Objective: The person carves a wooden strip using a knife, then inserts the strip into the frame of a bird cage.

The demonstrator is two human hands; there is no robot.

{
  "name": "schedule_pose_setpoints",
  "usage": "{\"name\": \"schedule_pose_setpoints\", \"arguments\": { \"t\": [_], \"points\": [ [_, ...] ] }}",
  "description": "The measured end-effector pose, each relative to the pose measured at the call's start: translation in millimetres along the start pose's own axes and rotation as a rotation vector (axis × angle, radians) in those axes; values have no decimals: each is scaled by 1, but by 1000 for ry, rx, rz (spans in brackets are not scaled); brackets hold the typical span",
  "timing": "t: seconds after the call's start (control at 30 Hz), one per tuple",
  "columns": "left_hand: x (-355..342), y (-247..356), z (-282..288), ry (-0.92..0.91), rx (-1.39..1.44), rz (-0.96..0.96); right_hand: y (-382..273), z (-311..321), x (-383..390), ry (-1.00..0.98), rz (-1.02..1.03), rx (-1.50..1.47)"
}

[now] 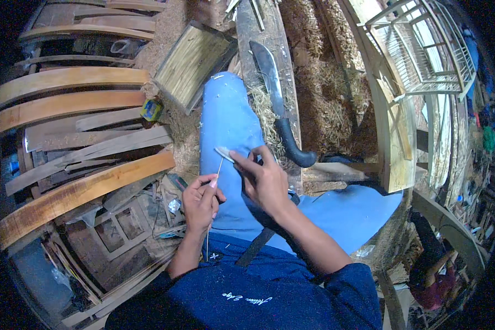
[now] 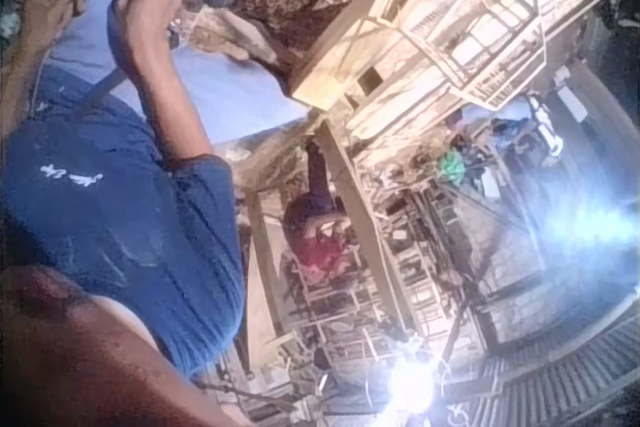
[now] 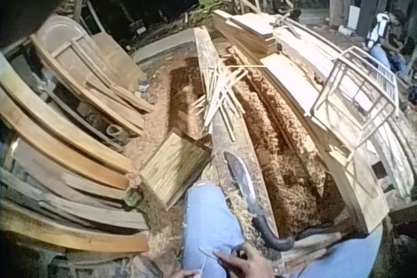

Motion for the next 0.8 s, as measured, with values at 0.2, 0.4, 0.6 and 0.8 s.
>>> {"name": "schedule_pose_setpoints", "arguments": {
  "t": [0.2, 0.4, 0.6, 0.8],
  "points": [
    [2, 2, -2, 0, -27, 40, 4, 1, 1, -3, -30, 54],
    [0, 0, -1, 1, 11, 36, -1, -5, 12, -95, -15, 22],
    [1, 0, -2, 10, 2, 30, -5, -1, 14, -85, -5, 33],
    [2, 0, -3, 2, 4, 46, 8, 3, 7, -13, -53, 50]
  ]
}}
Point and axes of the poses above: each hand's wrist, its own x-axis away from the middle knuckle, its own z-axis out of the back of the hand, y = z × x, the point moved 9 cm from there along -x, towards the middle knuckle, and after that the axes turned 2 degrees about z, right-handed, at the moved point
